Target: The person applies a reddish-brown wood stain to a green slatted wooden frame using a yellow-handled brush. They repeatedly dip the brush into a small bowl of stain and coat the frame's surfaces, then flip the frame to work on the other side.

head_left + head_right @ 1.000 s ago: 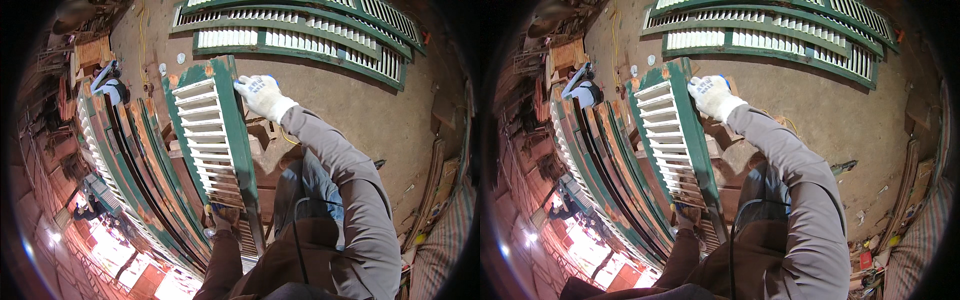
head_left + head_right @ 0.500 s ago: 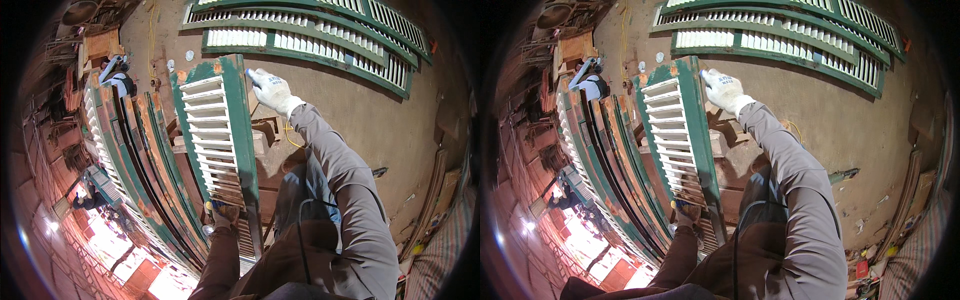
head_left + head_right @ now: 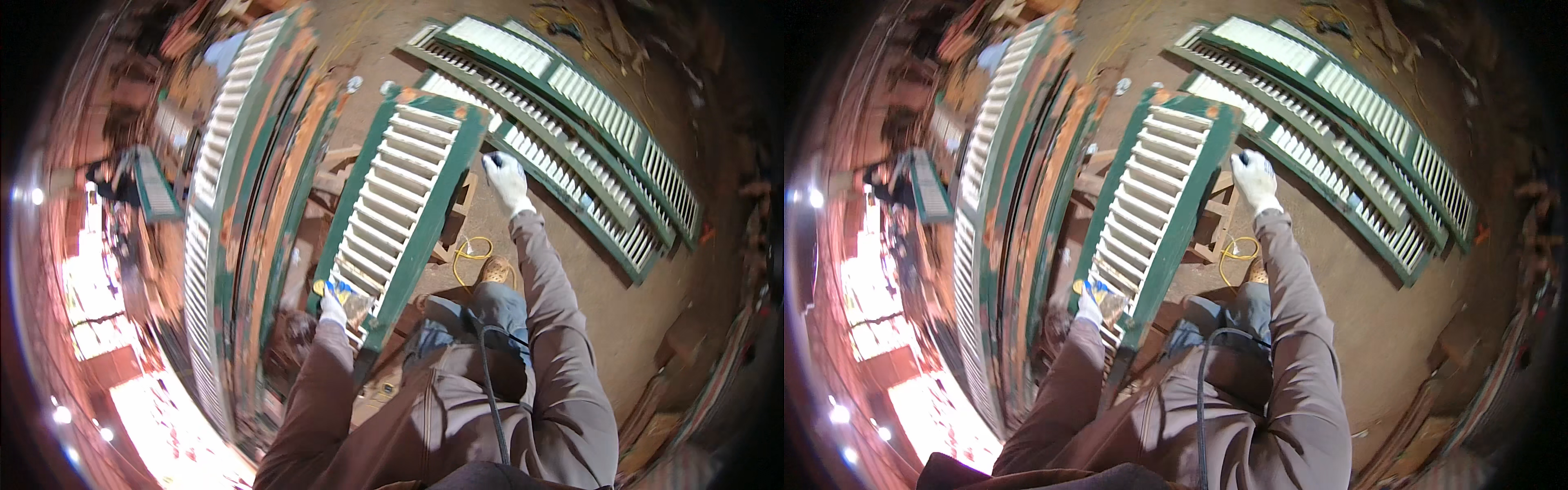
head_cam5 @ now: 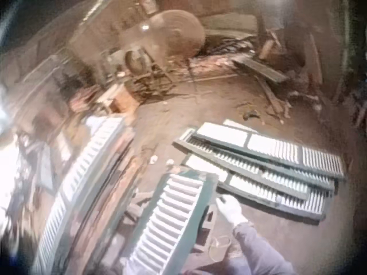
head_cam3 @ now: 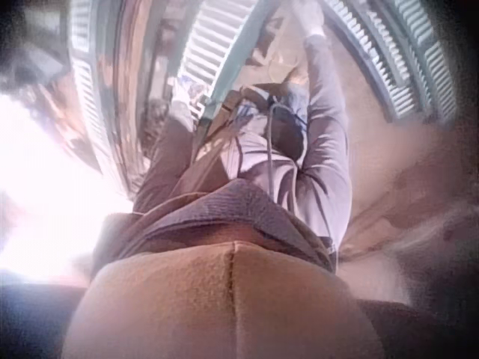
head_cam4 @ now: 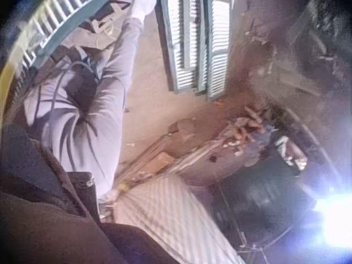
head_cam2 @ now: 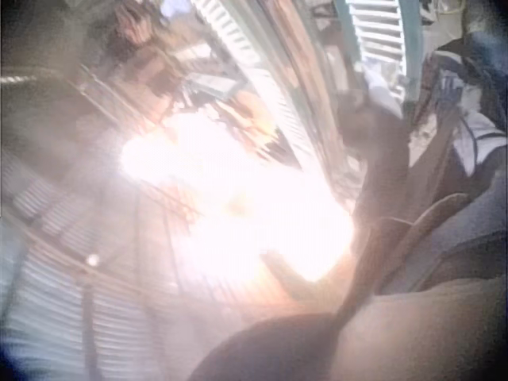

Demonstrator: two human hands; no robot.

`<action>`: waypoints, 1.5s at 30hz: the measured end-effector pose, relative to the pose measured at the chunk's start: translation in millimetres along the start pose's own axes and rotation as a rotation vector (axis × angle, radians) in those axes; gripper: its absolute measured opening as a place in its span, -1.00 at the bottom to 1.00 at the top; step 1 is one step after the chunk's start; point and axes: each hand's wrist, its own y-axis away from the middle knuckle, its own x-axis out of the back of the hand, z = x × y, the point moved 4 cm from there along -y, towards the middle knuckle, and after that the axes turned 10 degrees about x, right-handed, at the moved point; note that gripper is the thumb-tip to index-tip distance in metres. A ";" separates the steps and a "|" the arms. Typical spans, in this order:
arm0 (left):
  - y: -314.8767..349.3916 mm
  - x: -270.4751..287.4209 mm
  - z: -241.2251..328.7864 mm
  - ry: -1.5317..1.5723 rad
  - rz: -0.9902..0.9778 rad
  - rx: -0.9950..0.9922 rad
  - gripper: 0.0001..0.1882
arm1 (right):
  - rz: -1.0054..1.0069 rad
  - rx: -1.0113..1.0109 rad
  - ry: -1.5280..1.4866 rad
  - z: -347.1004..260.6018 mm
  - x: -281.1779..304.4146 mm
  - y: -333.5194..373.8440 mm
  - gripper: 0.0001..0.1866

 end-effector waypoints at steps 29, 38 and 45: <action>171.9 66.1 -116.9 1.163 -0.302 0.136 -0.64 | -0.218 0.058 -0.191 -148.1 -24.8 166.2 -0.72; 141.7 102.8 -111.1 0.972 -0.017 -0.146 -0.59 | -0.072 0.191 0.345 -147.7 17.0 172.7 -0.25; 257.6 225.8 85.4 0.876 -0.286 -0.464 -0.68 | -0.009 0.164 0.479 -174.3 35.9 183.2 -0.19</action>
